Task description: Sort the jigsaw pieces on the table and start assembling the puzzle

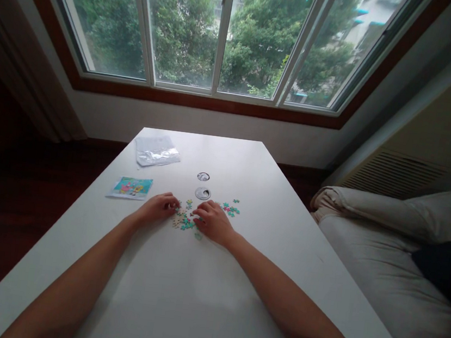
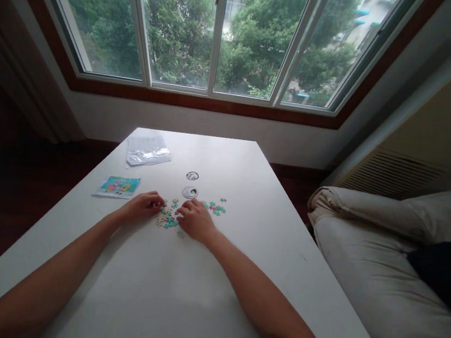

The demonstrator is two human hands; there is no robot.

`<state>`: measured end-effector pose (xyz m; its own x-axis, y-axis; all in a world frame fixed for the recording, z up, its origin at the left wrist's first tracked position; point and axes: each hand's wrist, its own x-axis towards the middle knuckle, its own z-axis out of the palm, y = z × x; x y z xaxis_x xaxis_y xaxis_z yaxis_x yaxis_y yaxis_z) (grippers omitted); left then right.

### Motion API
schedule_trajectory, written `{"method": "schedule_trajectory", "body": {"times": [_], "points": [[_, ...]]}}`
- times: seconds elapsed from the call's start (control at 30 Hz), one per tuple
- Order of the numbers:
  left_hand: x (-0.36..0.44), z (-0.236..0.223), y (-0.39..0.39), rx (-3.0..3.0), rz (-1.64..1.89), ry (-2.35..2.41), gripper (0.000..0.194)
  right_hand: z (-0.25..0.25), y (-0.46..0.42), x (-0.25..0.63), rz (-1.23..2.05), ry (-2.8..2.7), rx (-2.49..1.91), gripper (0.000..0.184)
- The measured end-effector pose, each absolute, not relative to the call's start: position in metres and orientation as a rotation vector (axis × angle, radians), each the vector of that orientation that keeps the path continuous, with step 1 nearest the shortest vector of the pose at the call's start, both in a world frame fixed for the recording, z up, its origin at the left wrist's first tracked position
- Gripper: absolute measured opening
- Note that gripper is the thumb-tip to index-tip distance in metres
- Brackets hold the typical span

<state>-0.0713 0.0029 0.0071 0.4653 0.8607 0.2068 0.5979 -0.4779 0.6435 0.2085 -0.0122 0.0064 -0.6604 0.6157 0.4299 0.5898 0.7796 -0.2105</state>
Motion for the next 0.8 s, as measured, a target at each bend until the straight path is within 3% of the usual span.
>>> {"method": "schedule_trajectory", "body": {"times": [0.23,0.53,0.8], "points": [[-0.059,-0.006,0.002,2.177,0.879,1.227,0.014,0.005,-0.031,0.178,0.068,-2.545,-0.878,0.038],[-0.053,-0.001,-0.003,2.34,0.844,1.306,0.028,-0.005,-0.03,0.171,-0.091,-2.518,-0.857,0.007],[-0.051,0.006,-0.005,2.413,0.718,1.308,0.01,0.003,-0.016,0.18,0.086,-2.311,-0.972,0.011]]}}
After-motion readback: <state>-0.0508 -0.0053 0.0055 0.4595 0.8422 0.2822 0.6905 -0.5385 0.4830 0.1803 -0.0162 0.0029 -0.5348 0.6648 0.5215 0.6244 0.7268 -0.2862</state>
